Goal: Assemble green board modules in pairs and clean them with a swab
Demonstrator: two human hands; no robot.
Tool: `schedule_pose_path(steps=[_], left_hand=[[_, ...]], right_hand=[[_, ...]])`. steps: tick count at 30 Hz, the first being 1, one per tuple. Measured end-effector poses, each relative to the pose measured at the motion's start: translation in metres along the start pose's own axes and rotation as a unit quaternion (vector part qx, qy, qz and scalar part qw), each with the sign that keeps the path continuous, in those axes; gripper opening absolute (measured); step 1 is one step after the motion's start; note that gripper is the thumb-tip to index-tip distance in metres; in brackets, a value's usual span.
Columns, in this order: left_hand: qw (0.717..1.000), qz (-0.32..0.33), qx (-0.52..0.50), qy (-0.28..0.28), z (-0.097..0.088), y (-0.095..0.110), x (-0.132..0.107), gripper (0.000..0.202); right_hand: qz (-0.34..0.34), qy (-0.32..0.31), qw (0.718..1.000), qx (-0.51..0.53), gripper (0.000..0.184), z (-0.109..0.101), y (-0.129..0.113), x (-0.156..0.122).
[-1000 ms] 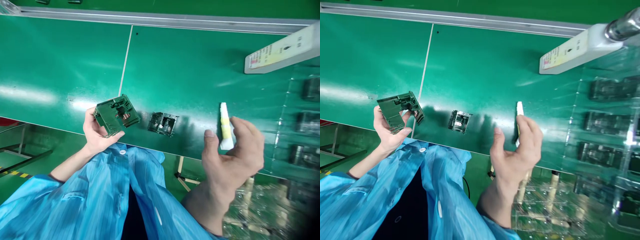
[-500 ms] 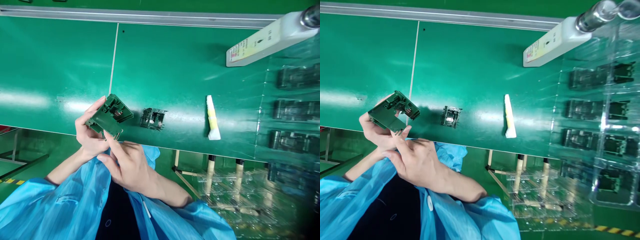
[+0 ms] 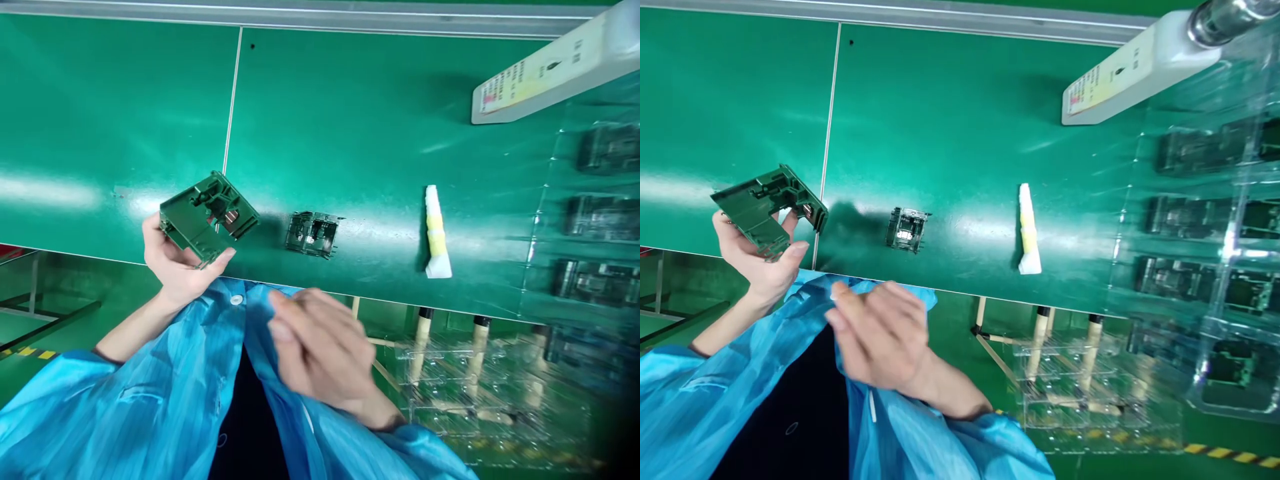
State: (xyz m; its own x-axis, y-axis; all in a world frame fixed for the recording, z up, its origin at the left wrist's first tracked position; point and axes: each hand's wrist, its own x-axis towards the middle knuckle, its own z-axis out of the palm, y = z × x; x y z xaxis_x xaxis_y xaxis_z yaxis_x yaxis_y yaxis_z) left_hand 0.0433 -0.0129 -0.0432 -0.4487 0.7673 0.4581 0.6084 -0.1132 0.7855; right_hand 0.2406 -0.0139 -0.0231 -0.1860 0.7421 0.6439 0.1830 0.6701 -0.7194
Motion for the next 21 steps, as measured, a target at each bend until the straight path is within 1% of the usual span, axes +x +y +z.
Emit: schedule_pose_path(steps=[2, 3, 4, 5, 6, 7, 9, 10, 12, 14, 16, 18, 19, 21], left_hand=[[1.000, 0.010, -0.024, 0.003, -0.001, -0.001, 0.001, 0.075], [0.999, 0.012, -0.034, -0.002, -0.001, 0.000, 0.002, 0.074], [0.999, 0.010, -0.037, -0.014, 0.000, 0.001, 0.004, 0.072], [0.999, 0.014, -0.039, -0.022, 0.000, 0.002, 0.006, 0.071], [0.998, 0.025, -0.040, -0.032, -0.001, 0.003, 0.009, 0.070], [0.997, 0.040, -0.038, -0.046, -0.002, 0.005, 0.012, 0.070], [0.993, 0.059, -0.031, -0.102, -0.006, 0.007, 0.020, 0.069], [0.988, 0.052, -0.028, -0.146, -0.009, 0.008, 0.023, 0.070], [0.970, 0.012, -0.021, -0.240, -0.017, 0.007, 0.028, 0.073], [0.953, -0.030, -0.002, -0.303, -0.023, 0.006, 0.030, 0.077], [0.941, -0.047, 0.031, -0.333, -0.027, 0.005, 0.029, 0.073], [0.932, -0.039, 0.066, -0.353, -0.028, 0.008, 0.028, 0.066], [0.928, -0.027, 0.083, -0.363, -0.027, 0.010, 0.027, 0.064], [0.922, 0.017, 0.097, -0.374, -0.024, 0.016, 0.028, 0.066]], right_hand=[[0.007, 0.083, 0.995, -0.056, 0.027, -0.011, 0.018, 0.001], [0.017, 0.104, 0.991, -0.086, 0.032, -0.017, 0.028, 0.002], [0.035, 0.111, 0.988, -0.104, 0.037, -0.024, 0.040, 0.002], [0.059, 0.099, 0.988, -0.104, 0.043, -0.030, 0.051, 0.002], [0.089, 0.066, 0.990, -0.089, 0.053, -0.036, 0.062, 0.001], [0.121, 0.020, 0.990, -0.063, 0.067, -0.042, 0.071, -0.001], [0.175, -0.078, 0.982, -0.003, 0.092, -0.048, 0.083, -0.005], [0.195, -0.120, 0.973, 0.021, 0.099, -0.050, 0.087, -0.007], [0.225, -0.168, 0.958, 0.055, 0.100, -0.048, 0.090, -0.010], [0.243, -0.179, 0.951, 0.072, 0.092, -0.041, 0.090, -0.009], [0.258, -0.169, 0.949, 0.071, 0.081, -0.035, 0.089, -0.008], [0.269, -0.150, 0.949, 0.068, 0.074, -0.030, 0.086, -0.005], [0.272, -0.143, 0.949, 0.069, 0.072, -0.028, 0.084, -0.005], [0.271, -0.137, 0.949, 0.083, 0.072, -0.027, 0.079, -0.003]])
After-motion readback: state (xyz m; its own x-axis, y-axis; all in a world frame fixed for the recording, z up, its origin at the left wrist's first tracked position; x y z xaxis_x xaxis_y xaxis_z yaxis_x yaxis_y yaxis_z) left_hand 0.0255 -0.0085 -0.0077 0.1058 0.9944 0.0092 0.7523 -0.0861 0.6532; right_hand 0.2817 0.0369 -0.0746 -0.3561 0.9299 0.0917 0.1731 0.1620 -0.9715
